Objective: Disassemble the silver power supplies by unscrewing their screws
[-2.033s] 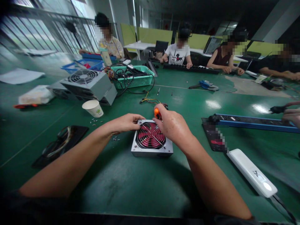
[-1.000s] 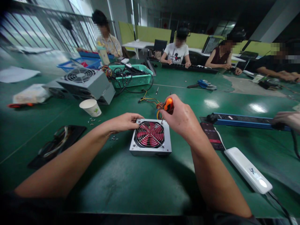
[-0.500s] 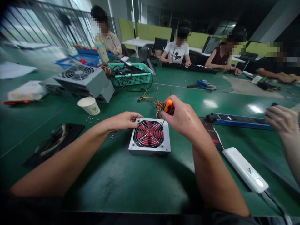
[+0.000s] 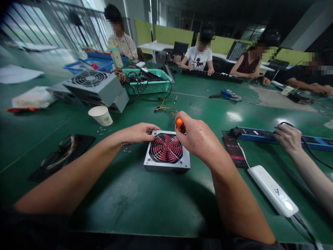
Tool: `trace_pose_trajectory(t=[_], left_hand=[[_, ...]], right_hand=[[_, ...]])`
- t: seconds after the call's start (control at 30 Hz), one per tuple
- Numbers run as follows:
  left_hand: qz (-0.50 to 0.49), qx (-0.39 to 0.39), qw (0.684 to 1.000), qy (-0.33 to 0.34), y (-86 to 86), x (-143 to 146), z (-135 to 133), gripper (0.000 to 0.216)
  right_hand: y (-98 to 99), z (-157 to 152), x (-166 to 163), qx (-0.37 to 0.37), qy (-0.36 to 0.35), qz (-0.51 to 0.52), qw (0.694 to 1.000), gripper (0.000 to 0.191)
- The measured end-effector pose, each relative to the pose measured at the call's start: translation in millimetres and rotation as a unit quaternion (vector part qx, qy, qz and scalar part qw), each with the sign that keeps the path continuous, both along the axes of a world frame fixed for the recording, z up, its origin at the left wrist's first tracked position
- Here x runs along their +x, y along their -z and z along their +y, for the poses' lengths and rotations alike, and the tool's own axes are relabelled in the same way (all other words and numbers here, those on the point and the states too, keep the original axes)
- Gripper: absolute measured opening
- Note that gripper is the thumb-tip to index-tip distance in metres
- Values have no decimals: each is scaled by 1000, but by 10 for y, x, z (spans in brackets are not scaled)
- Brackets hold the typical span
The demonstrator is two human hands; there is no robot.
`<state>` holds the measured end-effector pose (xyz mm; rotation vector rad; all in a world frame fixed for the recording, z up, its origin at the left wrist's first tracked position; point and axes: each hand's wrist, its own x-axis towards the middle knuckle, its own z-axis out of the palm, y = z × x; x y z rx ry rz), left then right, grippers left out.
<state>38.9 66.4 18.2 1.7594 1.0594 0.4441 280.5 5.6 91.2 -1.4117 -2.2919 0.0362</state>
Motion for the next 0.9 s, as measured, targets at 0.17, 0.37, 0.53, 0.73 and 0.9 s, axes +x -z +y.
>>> trace_pose_trajectory(t=[0.17,0.37,0.53,0.73,0.9], left_hand=[[0,16,1000,-3,57,-20,34,46],[-15,-2,1000,4,68,-21,36,47],[-26,-23,999,0,44,-1,15,46],[-28,-40,999,-6,-3,14,-10,47],[-17,-25,999,-13,12,2,0,48]], right_hand=[[11,-39,-42,4,6,-30,1000,19],[9,-59,-57,1,9,-33,999,19],[-20,-37,-33,-2,19,-13,1000,20],[-25,-21,-10,-5,21,-7,1000,20],[-28,-13,-1,-4,28,-2,1000,18]])
